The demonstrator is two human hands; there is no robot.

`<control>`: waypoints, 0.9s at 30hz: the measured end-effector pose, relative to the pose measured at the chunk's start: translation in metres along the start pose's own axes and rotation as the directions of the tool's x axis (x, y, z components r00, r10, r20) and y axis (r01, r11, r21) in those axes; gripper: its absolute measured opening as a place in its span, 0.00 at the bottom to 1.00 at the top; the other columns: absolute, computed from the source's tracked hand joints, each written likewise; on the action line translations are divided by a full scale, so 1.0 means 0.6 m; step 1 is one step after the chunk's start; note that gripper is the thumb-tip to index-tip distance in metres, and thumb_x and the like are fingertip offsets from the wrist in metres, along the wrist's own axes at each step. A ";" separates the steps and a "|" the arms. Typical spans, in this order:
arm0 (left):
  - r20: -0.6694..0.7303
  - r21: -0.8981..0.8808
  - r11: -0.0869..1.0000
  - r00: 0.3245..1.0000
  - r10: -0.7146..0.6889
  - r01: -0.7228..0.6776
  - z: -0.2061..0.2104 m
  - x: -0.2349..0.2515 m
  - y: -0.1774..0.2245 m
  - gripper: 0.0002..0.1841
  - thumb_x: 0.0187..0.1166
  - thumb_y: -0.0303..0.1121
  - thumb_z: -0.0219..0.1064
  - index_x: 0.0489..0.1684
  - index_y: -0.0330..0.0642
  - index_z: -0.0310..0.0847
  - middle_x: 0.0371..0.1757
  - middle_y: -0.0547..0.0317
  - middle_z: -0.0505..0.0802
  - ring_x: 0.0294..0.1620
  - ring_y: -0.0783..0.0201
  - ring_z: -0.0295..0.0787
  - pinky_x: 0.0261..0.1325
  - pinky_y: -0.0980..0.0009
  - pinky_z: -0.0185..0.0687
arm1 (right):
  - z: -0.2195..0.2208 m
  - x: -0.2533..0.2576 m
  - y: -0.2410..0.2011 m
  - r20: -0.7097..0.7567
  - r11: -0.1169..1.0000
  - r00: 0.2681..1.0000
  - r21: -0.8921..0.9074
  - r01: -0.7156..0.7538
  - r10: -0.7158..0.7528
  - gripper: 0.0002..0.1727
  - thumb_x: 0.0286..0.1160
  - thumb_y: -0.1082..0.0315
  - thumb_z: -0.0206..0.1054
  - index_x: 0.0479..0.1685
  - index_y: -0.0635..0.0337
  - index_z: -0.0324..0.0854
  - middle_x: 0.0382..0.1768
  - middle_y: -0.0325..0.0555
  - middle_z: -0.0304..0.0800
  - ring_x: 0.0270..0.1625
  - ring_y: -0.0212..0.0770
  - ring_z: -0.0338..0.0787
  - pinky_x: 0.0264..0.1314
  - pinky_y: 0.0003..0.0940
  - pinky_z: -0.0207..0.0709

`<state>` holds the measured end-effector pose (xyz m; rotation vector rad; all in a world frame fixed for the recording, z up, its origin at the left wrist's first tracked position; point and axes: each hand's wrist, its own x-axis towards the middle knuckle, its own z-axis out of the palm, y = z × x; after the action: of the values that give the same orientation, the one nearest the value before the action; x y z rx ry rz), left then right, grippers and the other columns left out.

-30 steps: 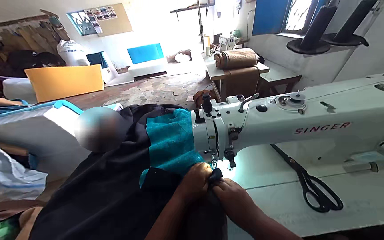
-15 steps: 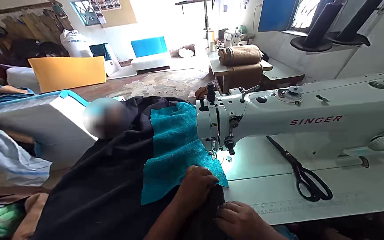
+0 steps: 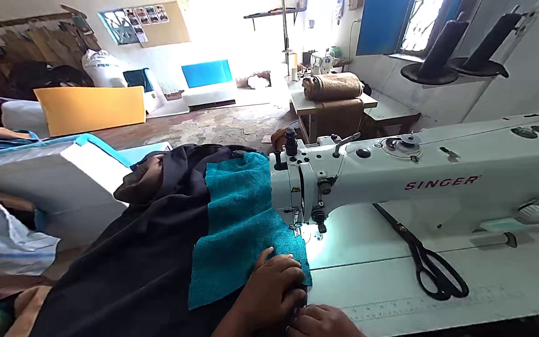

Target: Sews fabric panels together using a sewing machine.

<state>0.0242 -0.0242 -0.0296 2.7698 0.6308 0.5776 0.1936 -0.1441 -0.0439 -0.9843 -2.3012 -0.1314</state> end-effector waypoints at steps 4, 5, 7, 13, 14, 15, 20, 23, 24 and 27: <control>0.061 -0.061 0.997 0.997 -0.037 0.040 -0.008 0.011 -0.016 0.16 0.83 0.50 0.64 0.51 0.53 0.92 0.63 0.63 0.94 0.77 0.52 0.83 0.81 0.29 0.59 | 0.007 0.013 -0.002 0.024 0.999 0.998 -0.011 -0.051 0.052 0.10 0.73 0.79 0.64 0.39 0.58 0.90 0.41 0.45 0.97 0.52 0.42 0.97 0.55 0.34 0.89; 0.078 -0.073 0.996 0.996 -0.054 0.060 -0.010 0.017 -0.020 0.15 0.83 0.49 0.64 0.51 0.53 0.92 0.64 0.62 0.94 0.78 0.52 0.82 0.82 0.30 0.58 | 0.009 0.018 -0.001 0.023 0.998 0.998 -0.018 -0.063 0.064 0.10 0.73 0.79 0.64 0.39 0.58 0.90 0.42 0.46 0.97 0.53 0.42 0.97 0.57 0.35 0.89; 0.102 -0.085 0.993 0.992 -0.078 0.087 -0.014 0.027 -0.031 0.16 0.84 0.49 0.64 0.51 0.51 0.92 0.65 0.61 0.93 0.79 0.52 0.81 0.83 0.29 0.56 | 0.012 0.025 0.004 0.018 0.996 0.996 -0.034 -0.082 0.083 0.10 0.74 0.79 0.63 0.41 0.59 0.90 0.44 0.46 0.98 0.55 0.42 0.97 0.61 0.35 0.88; 0.201 -0.081 0.984 0.969 -0.141 0.160 -0.028 0.059 -0.065 0.16 0.87 0.42 0.59 0.54 0.44 0.90 0.70 0.55 0.90 0.83 0.51 0.76 0.88 0.32 0.46 | -0.001 0.038 0.016 0.170 0.972 0.964 0.074 -0.222 0.207 0.20 0.75 0.81 0.62 0.63 0.60 0.88 0.63 0.51 0.93 0.72 0.52 0.88 0.75 0.55 0.79; 0.199 -0.075 0.983 0.969 -0.148 0.166 -0.028 0.063 -0.072 0.16 0.87 0.42 0.59 0.53 0.43 0.90 0.69 0.55 0.91 0.83 0.51 0.76 0.88 0.32 0.46 | -0.013 0.035 0.019 0.198 0.960 0.949 0.086 -0.265 0.244 0.22 0.76 0.81 0.62 0.67 0.57 0.86 0.67 0.50 0.91 0.75 0.53 0.86 0.77 0.60 0.75; 0.198 -0.069 0.982 0.967 -0.160 0.176 -0.030 0.068 -0.079 0.16 0.87 0.41 0.59 0.53 0.42 0.90 0.69 0.54 0.91 0.83 0.51 0.76 0.88 0.33 0.46 | -0.022 0.029 0.024 0.180 0.951 0.940 0.061 -0.305 0.290 0.23 0.76 0.80 0.63 0.67 0.53 0.86 0.68 0.48 0.90 0.75 0.52 0.86 0.76 0.62 0.75; 0.114 -0.066 0.984 0.981 -0.158 0.166 -0.041 0.071 -0.127 0.13 0.85 0.38 0.62 0.47 0.40 0.90 0.63 0.51 0.93 0.76 0.49 0.82 0.85 0.32 0.54 | -0.079 -0.055 0.093 -0.107 0.757 0.783 -0.203 -0.621 0.613 0.17 0.79 0.70 0.62 0.62 0.56 0.91 0.62 0.52 0.93 0.68 0.56 0.90 0.72 0.57 0.79; 0.116 -0.079 0.981 0.979 -0.169 0.178 -0.048 0.071 -0.136 0.13 0.83 0.38 0.63 0.46 0.39 0.91 0.61 0.50 0.94 0.75 0.49 0.83 0.84 0.33 0.53 | -0.143 -0.117 0.133 -0.088 0.559 0.595 -0.254 -0.789 0.799 0.20 0.81 0.72 0.59 0.69 0.67 0.84 0.64 0.68 0.88 0.69 0.72 0.85 0.71 0.68 0.75; 0.128 -0.068 0.979 0.975 -0.184 0.194 -0.049 0.072 -0.135 0.13 0.84 0.38 0.63 0.46 0.39 0.90 0.62 0.51 0.93 0.75 0.49 0.83 0.85 0.34 0.53 | -0.160 -0.133 0.137 -0.078 0.498 0.534 -0.268 -0.825 0.842 0.21 0.81 0.73 0.58 0.71 0.69 0.81 0.64 0.72 0.86 0.68 0.76 0.83 0.71 0.70 0.73; 0.123 -0.034 0.973 0.967 -0.222 0.227 -0.049 0.067 -0.130 0.14 0.84 0.39 0.63 0.48 0.39 0.90 0.62 0.50 0.93 0.74 0.49 0.84 0.86 0.36 0.53 | -0.184 -0.159 0.140 -0.059 0.372 0.397 -0.247 -0.895 0.916 0.25 0.84 0.69 0.60 0.75 0.77 0.75 0.66 0.81 0.79 0.66 0.81 0.81 0.70 0.72 0.71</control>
<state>0.0165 0.0670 -0.0150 2.6165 0.8761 0.3709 0.3572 -0.1784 -0.0234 -2.3050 -1.4657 0.1159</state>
